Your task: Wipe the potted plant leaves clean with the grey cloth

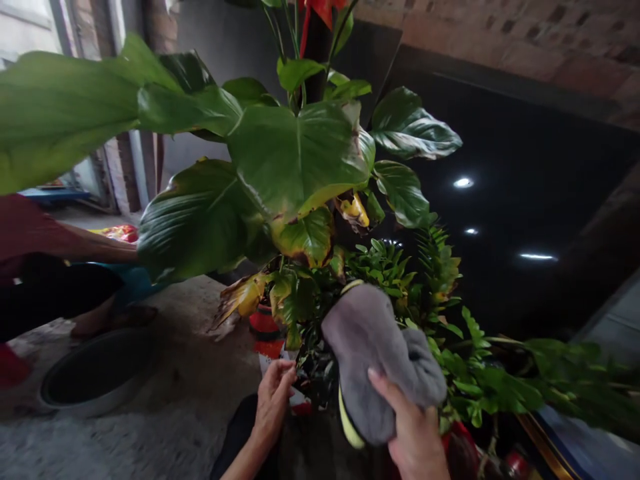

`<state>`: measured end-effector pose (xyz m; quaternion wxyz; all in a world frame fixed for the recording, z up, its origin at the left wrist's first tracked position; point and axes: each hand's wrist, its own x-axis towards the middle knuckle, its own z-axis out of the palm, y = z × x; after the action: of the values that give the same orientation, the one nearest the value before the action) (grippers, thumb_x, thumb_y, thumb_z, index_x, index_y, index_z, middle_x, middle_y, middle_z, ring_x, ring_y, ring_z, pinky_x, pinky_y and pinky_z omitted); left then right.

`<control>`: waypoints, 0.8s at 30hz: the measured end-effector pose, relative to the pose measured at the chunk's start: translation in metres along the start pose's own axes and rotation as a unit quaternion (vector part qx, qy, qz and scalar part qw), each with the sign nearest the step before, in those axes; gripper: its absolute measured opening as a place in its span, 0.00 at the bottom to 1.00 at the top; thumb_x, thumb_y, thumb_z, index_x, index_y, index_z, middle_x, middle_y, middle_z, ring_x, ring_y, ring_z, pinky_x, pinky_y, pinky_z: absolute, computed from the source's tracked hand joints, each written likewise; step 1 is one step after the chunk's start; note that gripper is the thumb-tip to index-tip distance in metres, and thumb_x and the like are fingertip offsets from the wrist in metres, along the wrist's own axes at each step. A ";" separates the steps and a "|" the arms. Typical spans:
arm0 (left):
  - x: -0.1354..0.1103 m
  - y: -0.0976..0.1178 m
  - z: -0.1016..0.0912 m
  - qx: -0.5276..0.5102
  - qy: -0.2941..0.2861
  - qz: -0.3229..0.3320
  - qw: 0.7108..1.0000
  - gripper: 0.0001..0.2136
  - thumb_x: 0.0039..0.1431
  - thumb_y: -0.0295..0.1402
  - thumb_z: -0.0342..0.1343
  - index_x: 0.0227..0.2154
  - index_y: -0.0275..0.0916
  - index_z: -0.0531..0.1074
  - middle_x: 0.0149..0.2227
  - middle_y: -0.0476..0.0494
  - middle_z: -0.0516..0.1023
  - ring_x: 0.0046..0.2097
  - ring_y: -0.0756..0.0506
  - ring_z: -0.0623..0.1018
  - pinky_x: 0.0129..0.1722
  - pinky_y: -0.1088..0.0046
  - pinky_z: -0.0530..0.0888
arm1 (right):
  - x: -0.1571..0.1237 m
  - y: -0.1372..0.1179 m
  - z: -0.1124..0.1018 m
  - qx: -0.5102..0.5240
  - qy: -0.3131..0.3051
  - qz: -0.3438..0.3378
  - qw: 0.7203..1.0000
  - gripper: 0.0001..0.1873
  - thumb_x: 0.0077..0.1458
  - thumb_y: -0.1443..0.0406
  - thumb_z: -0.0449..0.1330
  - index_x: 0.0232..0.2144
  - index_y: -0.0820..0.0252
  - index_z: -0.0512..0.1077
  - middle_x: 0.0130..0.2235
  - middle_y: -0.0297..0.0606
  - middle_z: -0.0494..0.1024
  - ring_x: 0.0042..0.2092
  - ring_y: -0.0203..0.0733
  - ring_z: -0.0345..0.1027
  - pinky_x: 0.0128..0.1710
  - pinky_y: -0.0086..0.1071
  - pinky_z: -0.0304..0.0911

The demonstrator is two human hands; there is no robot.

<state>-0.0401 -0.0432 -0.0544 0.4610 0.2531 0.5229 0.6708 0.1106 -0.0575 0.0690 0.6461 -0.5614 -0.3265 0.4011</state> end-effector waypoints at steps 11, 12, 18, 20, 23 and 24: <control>0.048 -0.016 0.025 -0.192 -0.142 -0.211 0.948 0.12 0.47 0.34 0.58 0.35 0.36 0.74 0.23 0.48 0.73 0.27 0.48 0.74 0.27 0.73 0.70 | -0.012 0.049 -0.025 -0.043 -0.011 0.089 0.995 0.26 0.23 0.59 0.72 0.31 0.61 0.75 0.31 0.40 0.80 0.37 0.54 0.74 0.37 0.42 0.70; 0.049 -0.017 0.026 -0.199 -0.150 -0.217 0.944 0.12 0.48 0.33 0.57 0.37 0.36 0.74 0.25 0.47 0.74 0.27 0.48 0.74 0.27 0.73 0.69 | -0.007 0.039 -0.025 -0.037 0.003 0.057 0.998 0.30 0.24 0.59 0.72 0.35 0.60 0.74 0.33 0.39 0.81 0.39 0.53 0.74 0.38 0.41 0.70; 0.046 -0.018 0.031 -0.210 -0.125 -0.234 0.941 0.11 0.47 0.32 0.58 0.36 0.37 0.73 0.44 0.42 0.75 0.30 0.49 0.75 0.26 0.75 0.69 | 0.033 0.017 0.022 -0.095 0.044 -0.083 0.991 0.33 0.21 0.57 0.71 0.35 0.63 0.73 0.37 0.43 0.79 0.41 0.53 0.72 0.42 0.38 0.66; 0.046 -0.018 0.031 -0.202 -0.126 -0.254 0.937 0.11 0.48 0.33 0.57 0.35 0.37 0.74 0.41 0.43 0.77 0.31 0.48 0.76 0.28 0.74 0.69 | 0.025 0.043 0.029 -0.114 -0.007 -0.041 0.993 0.29 0.20 0.59 0.70 0.32 0.63 0.73 0.32 0.42 0.80 0.37 0.53 0.73 0.39 0.39 0.67; 0.045 -0.020 0.025 -0.199 -0.144 -0.267 0.932 0.12 0.48 0.38 0.57 0.34 0.37 0.75 0.34 0.44 0.80 0.36 0.43 0.78 0.33 0.71 0.71 | -0.002 0.080 0.022 -0.097 -0.065 0.019 0.993 0.30 0.19 0.60 0.70 0.32 0.62 0.74 0.28 0.39 0.80 0.34 0.53 0.74 0.37 0.39 0.69; 0.045 -0.021 0.022 -0.199 -0.144 -0.267 0.932 0.12 0.48 0.39 0.58 0.33 0.37 0.75 0.32 0.44 0.81 0.37 0.42 0.78 0.35 0.70 0.72 | -0.009 0.085 0.018 -0.090 -0.068 0.024 0.993 0.30 0.20 0.59 0.70 0.33 0.62 0.74 0.30 0.39 0.80 0.35 0.52 0.74 0.37 0.38 0.69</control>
<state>-0.0349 0.0074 -0.0733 0.7342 0.1012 0.3546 0.5701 0.0778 -0.0529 -0.0116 0.5595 -0.5965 -0.3911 0.4221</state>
